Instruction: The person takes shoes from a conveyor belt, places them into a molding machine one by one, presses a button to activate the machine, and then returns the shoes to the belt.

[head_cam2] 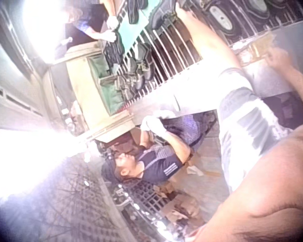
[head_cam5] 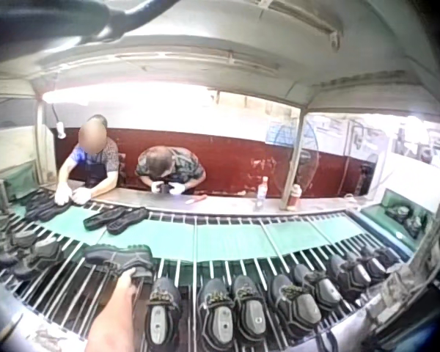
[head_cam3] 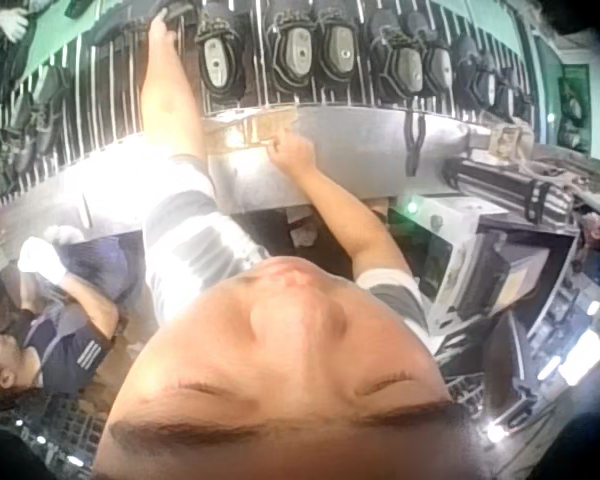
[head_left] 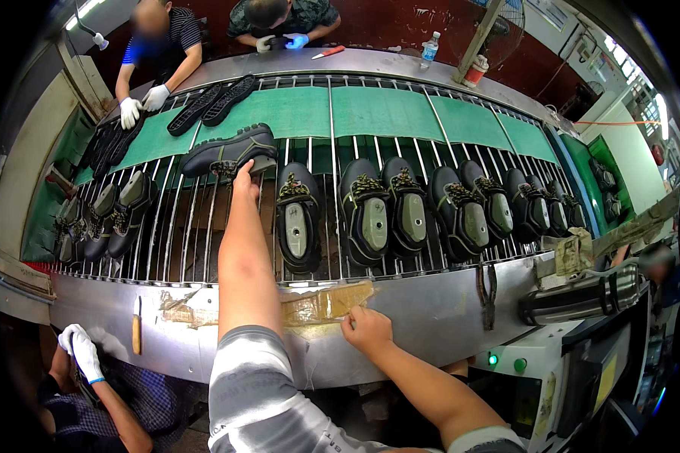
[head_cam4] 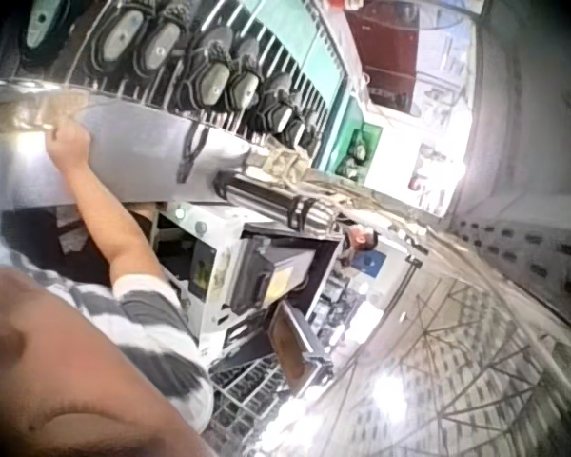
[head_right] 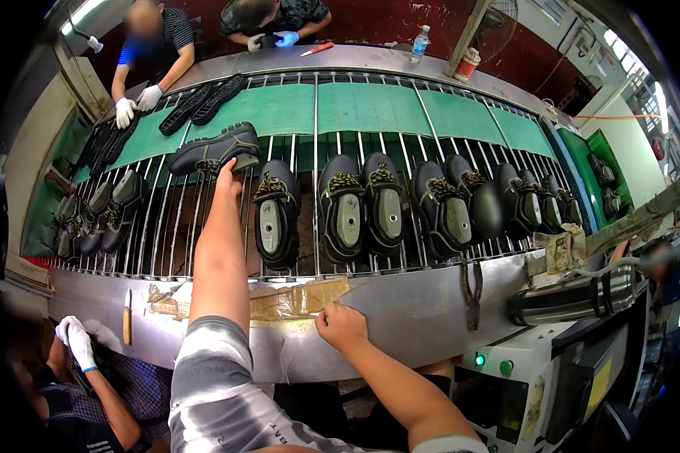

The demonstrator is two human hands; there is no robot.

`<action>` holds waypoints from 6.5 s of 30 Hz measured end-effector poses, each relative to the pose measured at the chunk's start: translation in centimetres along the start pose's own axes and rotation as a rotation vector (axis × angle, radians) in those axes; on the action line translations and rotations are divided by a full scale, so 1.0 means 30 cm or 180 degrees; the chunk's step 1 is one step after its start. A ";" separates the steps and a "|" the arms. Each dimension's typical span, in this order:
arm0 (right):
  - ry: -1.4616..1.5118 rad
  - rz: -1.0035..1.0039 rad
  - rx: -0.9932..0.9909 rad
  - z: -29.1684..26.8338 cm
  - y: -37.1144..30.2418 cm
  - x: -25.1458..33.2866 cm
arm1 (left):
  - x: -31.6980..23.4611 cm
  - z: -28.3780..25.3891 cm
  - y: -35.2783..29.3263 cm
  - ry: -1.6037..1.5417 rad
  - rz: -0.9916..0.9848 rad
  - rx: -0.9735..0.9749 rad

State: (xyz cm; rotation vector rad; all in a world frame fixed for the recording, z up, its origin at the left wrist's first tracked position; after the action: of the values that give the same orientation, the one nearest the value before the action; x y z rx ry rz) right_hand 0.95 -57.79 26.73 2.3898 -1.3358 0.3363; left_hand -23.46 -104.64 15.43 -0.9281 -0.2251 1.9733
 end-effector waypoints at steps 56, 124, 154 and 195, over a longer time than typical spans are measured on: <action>0.0814 0.3926 -0.4192 -1.972 -2.399 -0.665 | 1.418 -0.342 -2.668 0.4015 -0.1397 0.4548; -0.2908 0.2840 -0.3135 -1.121 -2.630 -0.288 | 1.455 -0.406 -2.994 0.4858 -0.0616 0.6950; -0.1835 0.4930 -0.1331 -1.607 -0.928 -1.179 | 1.675 -0.477 -2.629 0.3797 -0.2274 0.4138; 0.1498 -0.0653 0.0860 -0.732 -0.457 0.283 | 0.100 -0.596 -1.802 -0.0835 -0.0622 0.1750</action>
State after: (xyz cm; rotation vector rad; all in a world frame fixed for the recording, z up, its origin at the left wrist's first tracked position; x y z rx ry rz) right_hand 16.58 -48.13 46.87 2.4169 -0.8690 1.0000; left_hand 23.76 -75.21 27.88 -0.2825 0.0800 1.8293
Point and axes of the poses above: each hand's wrist, its own y-axis towards the middle knuckle, its own z-axis out of the palm, x = y × z, the point moved 1 cm from there along y, towards the middle knuckle, and after that the axes turned 7 degrees about -y, right-handed, at the moved point
